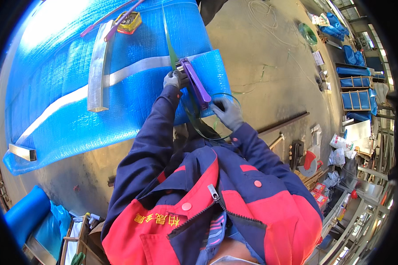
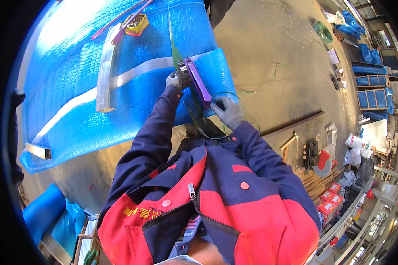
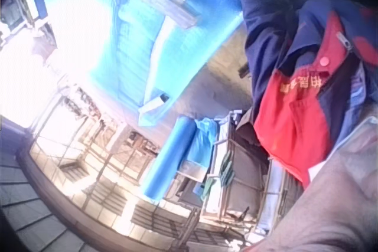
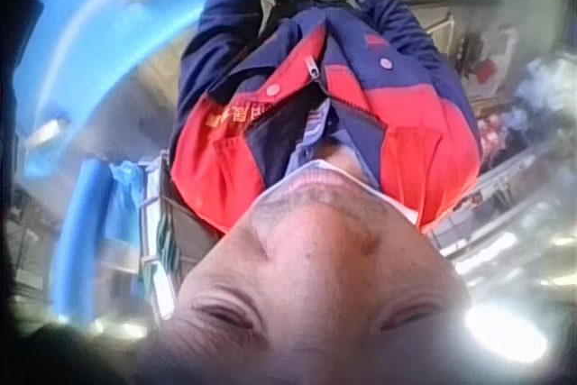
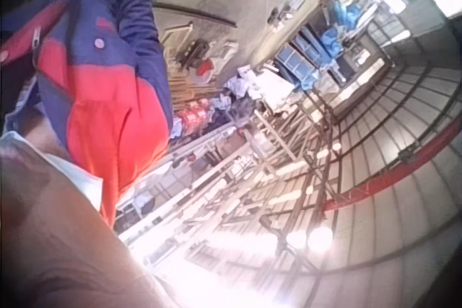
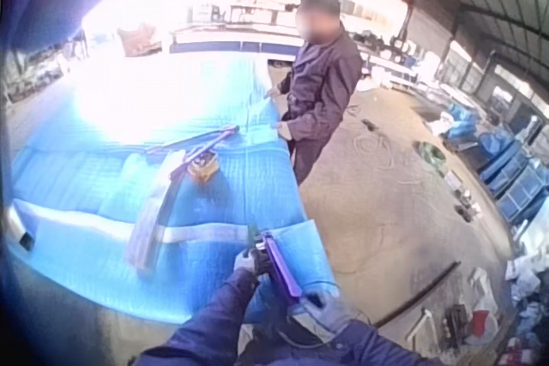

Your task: The person secures a large blue tarp-covered bundle using green straps and a purple ratchet tool. They thread the strap, tighten it with the ratchet, and use a long metal bar to crank the mechanism, repeating the process to fasten multiple straps.

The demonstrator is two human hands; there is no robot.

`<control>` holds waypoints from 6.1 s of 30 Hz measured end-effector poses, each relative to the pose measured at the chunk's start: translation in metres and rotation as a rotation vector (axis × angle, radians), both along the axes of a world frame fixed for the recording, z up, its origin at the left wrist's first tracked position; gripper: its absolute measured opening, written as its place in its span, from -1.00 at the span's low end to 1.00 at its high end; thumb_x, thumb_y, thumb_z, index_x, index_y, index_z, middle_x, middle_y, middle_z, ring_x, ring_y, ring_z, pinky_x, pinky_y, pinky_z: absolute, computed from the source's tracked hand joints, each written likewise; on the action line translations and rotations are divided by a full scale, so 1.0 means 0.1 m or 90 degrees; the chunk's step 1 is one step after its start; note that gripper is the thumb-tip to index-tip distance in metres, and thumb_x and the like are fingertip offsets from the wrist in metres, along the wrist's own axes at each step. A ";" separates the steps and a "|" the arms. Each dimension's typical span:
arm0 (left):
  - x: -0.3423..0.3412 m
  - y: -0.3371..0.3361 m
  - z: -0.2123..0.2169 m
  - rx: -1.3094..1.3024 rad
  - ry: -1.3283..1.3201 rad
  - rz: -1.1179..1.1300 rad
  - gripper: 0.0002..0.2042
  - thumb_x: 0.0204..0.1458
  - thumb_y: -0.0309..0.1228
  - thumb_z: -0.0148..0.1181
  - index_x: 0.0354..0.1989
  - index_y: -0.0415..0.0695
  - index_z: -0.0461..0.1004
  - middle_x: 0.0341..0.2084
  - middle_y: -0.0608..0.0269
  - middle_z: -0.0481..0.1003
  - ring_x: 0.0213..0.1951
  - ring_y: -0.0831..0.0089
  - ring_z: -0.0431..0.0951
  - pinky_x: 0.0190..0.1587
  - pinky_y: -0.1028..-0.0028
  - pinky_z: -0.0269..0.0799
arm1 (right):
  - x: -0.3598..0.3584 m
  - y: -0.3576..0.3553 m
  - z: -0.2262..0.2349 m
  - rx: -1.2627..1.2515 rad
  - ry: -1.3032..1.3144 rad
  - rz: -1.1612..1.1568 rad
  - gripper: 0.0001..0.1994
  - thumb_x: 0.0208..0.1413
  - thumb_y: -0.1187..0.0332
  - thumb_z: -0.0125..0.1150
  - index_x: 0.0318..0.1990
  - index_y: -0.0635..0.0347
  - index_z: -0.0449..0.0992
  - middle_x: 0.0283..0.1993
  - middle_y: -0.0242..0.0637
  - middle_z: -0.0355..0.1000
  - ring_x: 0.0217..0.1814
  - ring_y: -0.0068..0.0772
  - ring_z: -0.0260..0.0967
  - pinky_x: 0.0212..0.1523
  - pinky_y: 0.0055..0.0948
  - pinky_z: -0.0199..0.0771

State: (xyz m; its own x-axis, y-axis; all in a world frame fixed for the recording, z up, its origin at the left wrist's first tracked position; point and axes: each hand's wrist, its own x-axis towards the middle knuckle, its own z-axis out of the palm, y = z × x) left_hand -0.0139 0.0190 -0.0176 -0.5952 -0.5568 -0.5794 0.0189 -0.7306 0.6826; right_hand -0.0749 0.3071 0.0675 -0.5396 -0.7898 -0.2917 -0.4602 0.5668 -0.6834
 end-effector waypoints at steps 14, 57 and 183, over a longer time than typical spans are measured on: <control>-0.37 0.29 0.31 -0.622 -0.474 -0.203 -0.61 0.27 -0.10 0.03 0.14 -0.04 0.47 -0.04 -0.16 0.54 0.00 -0.12 0.59 0.03 0.04 0.49 | -0.22 -0.87 -0.68 0.128 0.024 0.059 -0.40 -0.01 0.05 0.47 0.15 0.09 0.42 0.05 0.04 0.54 0.11 0.23 0.46 0.08 0.02 0.48; -0.56 0.45 0.50 -0.611 -0.520 -0.249 -0.37 0.05 -0.13 0.40 0.25 -0.03 0.31 0.12 -0.24 0.36 0.06 -0.20 0.53 0.10 0.04 0.50 | -1.22 1.04 1.23 -0.097 -0.249 -0.414 -0.44 0.36 0.18 0.17 0.43 0.14 0.23 -0.25 -0.23 0.57 -0.37 -0.54 0.49 -0.36 -0.48 0.55; -0.23 -0.21 -0.46 -0.615 -0.508 -0.105 -0.49 0.15 -0.39 0.14 0.32 0.12 0.39 -0.14 -0.11 0.59 -0.09 -0.11 0.60 -0.01 0.05 0.51 | -0.84 -2.14 -0.26 -0.189 -0.100 0.024 -0.66 0.06 0.39 0.43 0.01 0.00 0.55 0.06 -0.11 0.48 0.21 -0.04 0.39 0.19 -0.21 0.46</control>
State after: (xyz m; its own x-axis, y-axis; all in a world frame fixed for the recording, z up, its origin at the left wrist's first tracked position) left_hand -0.0367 -0.0022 -0.0638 -0.3709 -0.9050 -0.2081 -0.6872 0.1168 0.7170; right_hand -0.1593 0.0930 0.0416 -0.4751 -0.8711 -0.1241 -0.3523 0.3175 -0.8804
